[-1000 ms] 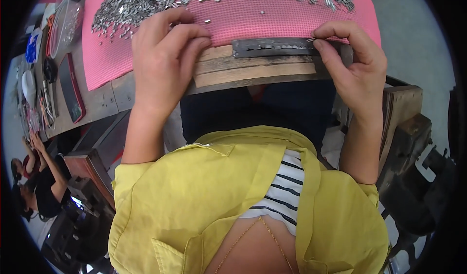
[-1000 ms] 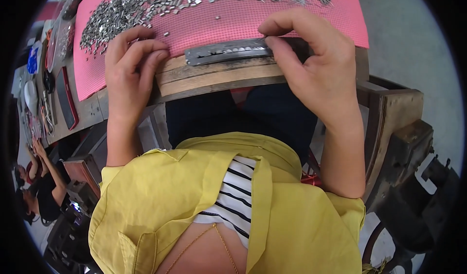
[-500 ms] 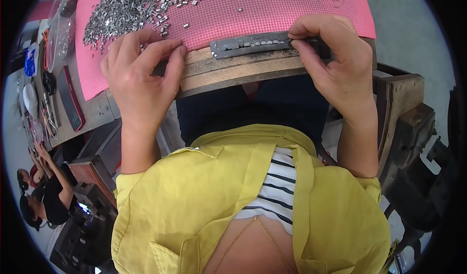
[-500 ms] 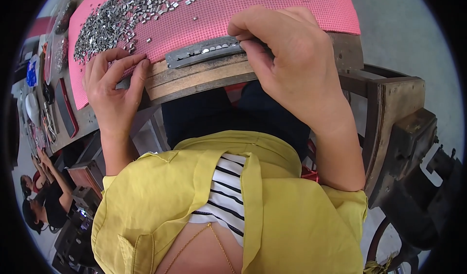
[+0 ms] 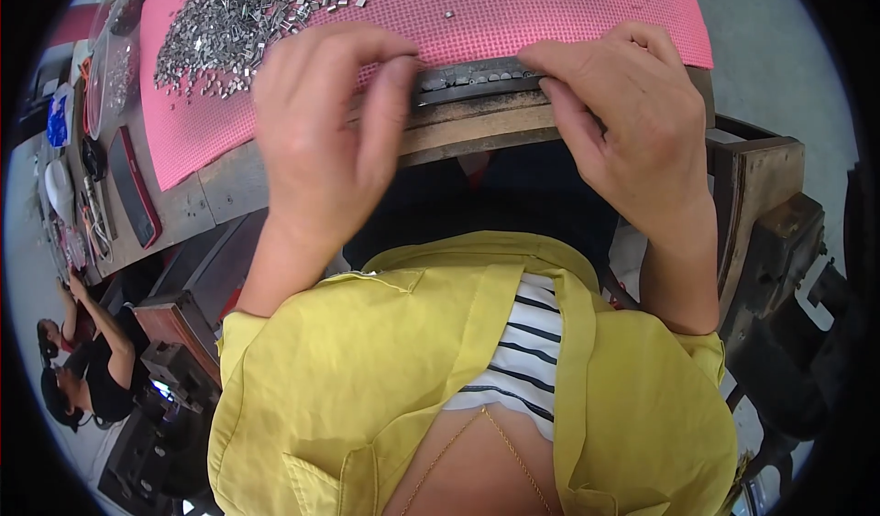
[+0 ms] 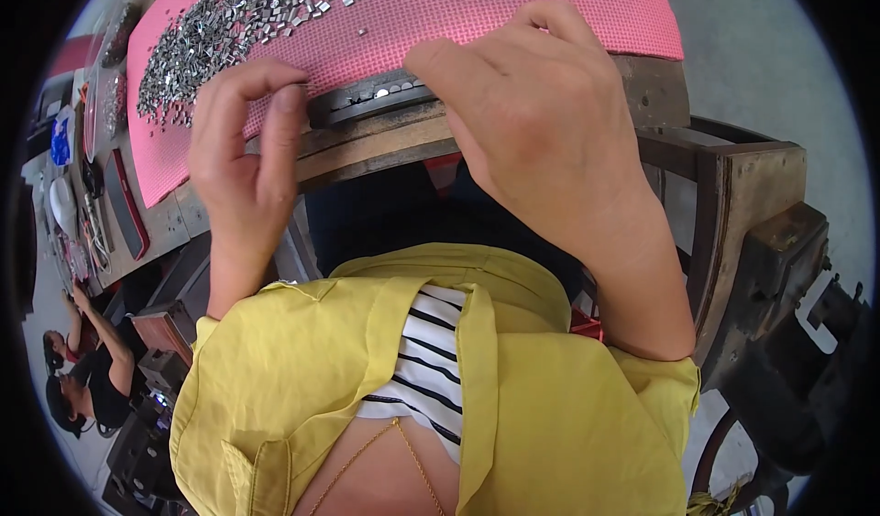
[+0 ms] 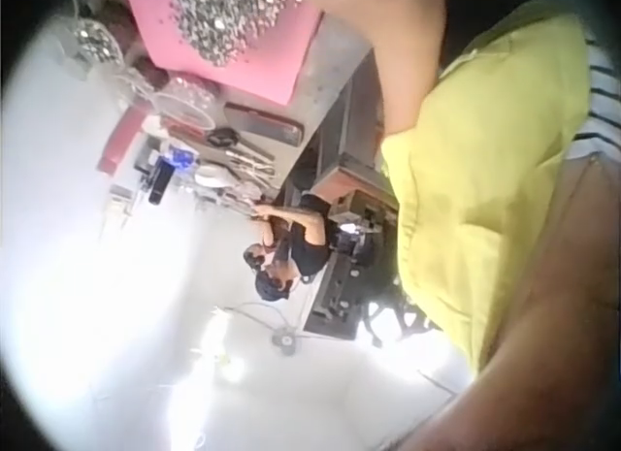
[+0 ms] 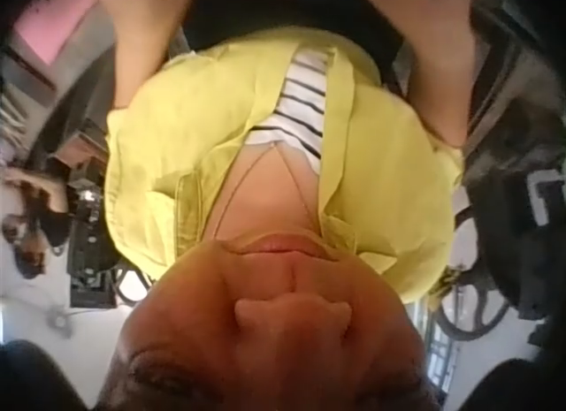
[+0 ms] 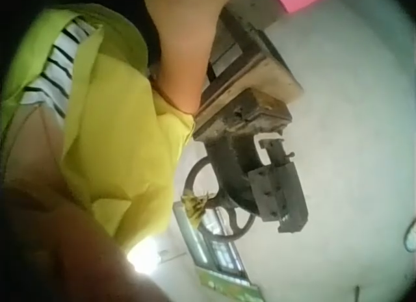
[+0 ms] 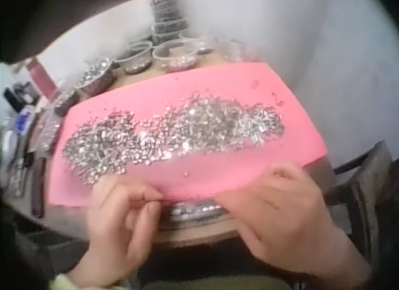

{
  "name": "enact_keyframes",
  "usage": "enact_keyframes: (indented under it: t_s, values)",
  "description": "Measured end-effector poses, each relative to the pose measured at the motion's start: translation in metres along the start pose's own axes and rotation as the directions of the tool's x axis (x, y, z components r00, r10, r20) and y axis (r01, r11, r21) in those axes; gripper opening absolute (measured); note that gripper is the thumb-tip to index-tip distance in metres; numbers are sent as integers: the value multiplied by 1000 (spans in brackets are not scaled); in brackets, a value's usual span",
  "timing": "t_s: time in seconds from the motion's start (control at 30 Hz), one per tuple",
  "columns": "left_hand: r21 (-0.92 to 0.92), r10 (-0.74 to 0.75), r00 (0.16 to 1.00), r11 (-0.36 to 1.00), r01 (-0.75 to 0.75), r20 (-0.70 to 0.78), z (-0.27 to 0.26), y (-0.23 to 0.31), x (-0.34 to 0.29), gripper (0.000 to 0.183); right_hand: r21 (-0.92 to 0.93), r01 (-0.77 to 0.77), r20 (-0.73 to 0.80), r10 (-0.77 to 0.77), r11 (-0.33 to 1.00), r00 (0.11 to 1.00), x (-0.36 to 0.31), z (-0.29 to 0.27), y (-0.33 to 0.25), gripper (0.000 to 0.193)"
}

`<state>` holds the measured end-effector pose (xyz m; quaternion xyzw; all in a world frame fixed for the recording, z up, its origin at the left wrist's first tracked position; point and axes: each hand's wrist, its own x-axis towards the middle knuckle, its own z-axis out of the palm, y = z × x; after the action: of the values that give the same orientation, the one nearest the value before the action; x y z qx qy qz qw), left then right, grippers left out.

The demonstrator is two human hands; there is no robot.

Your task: The recorder is sorting small metal components and placing them precisely into a multi-slot metal jig on a workbench.

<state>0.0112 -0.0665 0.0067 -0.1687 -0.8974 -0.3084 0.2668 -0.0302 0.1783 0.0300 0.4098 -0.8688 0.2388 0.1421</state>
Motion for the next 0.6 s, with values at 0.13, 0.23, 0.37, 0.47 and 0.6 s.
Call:
enact_keyframes:
  t_s: [0.13,0.23,0.37,0.47,0.6]
  values:
    - [-95,35,999,995,-33,28,18,11,8,12,65,-25,-138,34,998,990,-4,0,6,35]
    - [-153,12,992,988,8,129,25,19,13,7,68,-117,-131,125,991,983,-10,-6,9,35]
    - [-119,14,986,993,6,163,33,22,13,7,61,-109,-152,117,992,981,-18,-6,17,35]
    - [-96,-17,991,995,30,135,39,21,12,12,59,-109,-169,117,992,979,-22,-4,23,34]
    - [-55,-5,987,998,14,160,37,22,13,12,65,-139,-176,148,988,973,-28,-3,28,33]
